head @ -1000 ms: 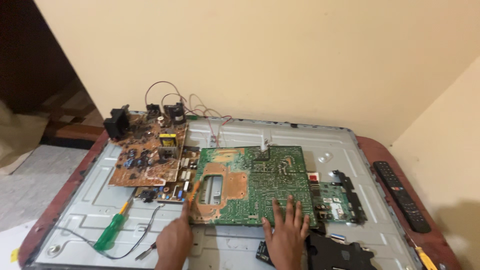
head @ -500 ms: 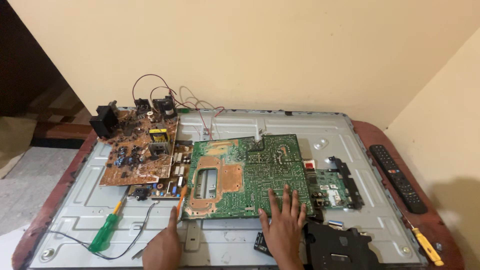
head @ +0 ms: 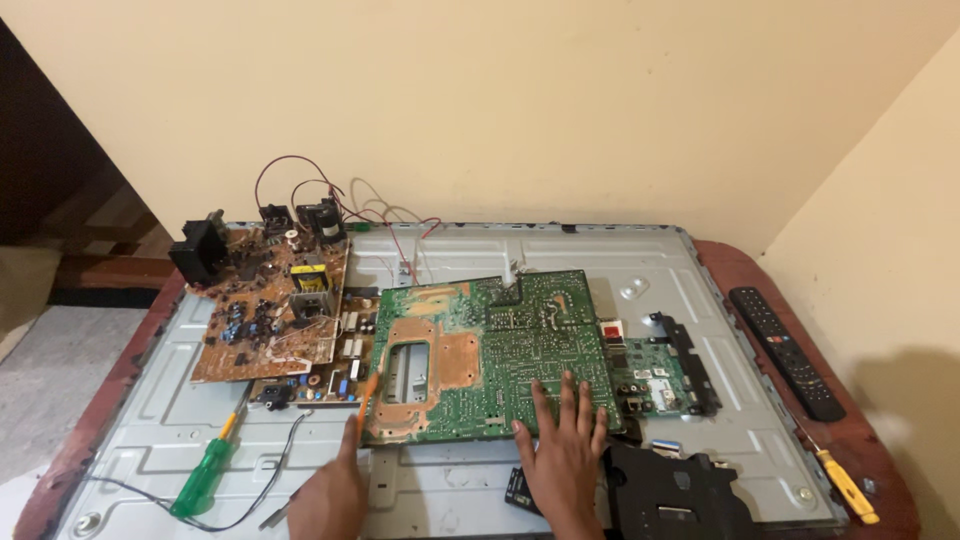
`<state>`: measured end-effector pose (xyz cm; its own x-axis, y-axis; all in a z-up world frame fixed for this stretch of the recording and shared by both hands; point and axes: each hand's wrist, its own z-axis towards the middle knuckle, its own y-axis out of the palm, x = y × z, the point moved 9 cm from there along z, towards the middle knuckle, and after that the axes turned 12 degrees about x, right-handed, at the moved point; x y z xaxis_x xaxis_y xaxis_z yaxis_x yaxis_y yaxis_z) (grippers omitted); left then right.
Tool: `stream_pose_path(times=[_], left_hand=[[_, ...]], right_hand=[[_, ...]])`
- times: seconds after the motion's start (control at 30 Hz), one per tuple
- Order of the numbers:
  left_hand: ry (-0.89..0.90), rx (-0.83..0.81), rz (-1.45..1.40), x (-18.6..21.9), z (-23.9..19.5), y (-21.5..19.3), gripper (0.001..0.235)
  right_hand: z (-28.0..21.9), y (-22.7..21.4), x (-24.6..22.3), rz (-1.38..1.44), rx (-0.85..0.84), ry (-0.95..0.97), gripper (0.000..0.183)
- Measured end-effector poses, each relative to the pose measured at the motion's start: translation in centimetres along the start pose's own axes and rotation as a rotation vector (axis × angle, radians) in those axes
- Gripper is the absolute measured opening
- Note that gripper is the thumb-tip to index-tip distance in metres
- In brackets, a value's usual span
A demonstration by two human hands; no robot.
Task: The person uses a small brush to clean the surface of a green circuit board placed on a workbench. The person repeatedly brushes different areas of the board to remove dust or debris.
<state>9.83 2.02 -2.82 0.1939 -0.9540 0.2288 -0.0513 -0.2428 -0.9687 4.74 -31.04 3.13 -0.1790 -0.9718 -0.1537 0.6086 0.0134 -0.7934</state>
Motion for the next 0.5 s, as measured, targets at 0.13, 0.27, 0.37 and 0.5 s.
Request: stream_pose_path(times=[0.13, 0.27, 0.37, 0.5], left_hand=[[-0.087, -0.081, 0.004, -0.7, 0.7, 1.4, 0.079], [0.004, 0.035, -0.007, 2.3, 4.7, -0.1, 0.07], [0.016, 0.064, 0.013, 4.0, 6.8, -0.5, 0.071], [0.013, 0.048, -0.022, 3.0, 6.4, 1.1, 0.068]], right_hand=[[-0.4, 0.4, 0.3, 0.007, -0.025, 0.006, 0.065], [-0.1, 0.2, 0.1, 0.019, 0.02, -0.007, 0.064], [0.2, -0.7, -0.1, 0.009, 0.135, -0.062, 0.064], [-0.2, -0.1, 0.0, 0.022, 0.106, -0.039, 0.063]])
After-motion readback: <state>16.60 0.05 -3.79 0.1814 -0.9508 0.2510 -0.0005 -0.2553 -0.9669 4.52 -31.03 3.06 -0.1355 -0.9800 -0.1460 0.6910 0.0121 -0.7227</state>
